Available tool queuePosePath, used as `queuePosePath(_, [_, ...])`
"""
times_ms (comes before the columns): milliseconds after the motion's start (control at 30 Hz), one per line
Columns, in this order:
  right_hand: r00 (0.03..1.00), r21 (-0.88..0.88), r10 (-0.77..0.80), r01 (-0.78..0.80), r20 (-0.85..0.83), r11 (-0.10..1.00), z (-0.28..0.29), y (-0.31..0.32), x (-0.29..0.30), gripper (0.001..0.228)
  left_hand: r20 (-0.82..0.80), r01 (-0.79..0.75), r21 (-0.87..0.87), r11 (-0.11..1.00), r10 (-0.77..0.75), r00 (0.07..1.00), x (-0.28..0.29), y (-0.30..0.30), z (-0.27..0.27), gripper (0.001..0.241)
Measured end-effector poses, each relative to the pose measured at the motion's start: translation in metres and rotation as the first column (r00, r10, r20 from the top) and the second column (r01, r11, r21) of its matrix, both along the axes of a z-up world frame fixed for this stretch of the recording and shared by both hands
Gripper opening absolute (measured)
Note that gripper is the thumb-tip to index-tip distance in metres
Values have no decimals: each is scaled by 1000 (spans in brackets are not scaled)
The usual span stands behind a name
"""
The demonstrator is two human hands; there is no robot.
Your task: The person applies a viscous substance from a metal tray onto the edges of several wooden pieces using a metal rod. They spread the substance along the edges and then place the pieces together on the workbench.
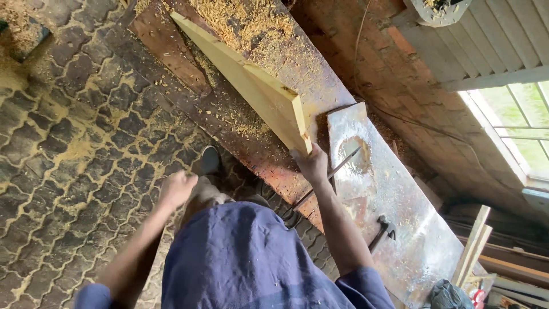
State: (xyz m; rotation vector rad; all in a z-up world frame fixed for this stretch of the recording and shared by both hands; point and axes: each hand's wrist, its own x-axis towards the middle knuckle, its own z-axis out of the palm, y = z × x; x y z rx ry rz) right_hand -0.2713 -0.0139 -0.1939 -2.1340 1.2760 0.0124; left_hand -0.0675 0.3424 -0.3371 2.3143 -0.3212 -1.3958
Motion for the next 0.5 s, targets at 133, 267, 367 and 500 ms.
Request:
queuePosePath(133, [998, -62, 33, -36, -55, 997, 8, 1, -1, 41, 62, -64, -106, 992, 71, 996, 44, -63, 17, 37])
queuePosePath(267, [973, -53, 231, -232, -24, 971, 57, 17, 2, 37, -202, -429, -498, 753, 381, 902, 46, -118, 15, 36])
queuePosePath(367, [937, -135, 286, -263, 200, 955, 99, 34, -15, 30, -846, -840, -249, 483, 313, 431, 9, -158, 3, 64])
queuePosePath(500, [883, -42, 232, -235, 409, 971, 122, 47, -54, 26, -891, -912, 132, 388, -357, -281, -50, -204, 36, 88])
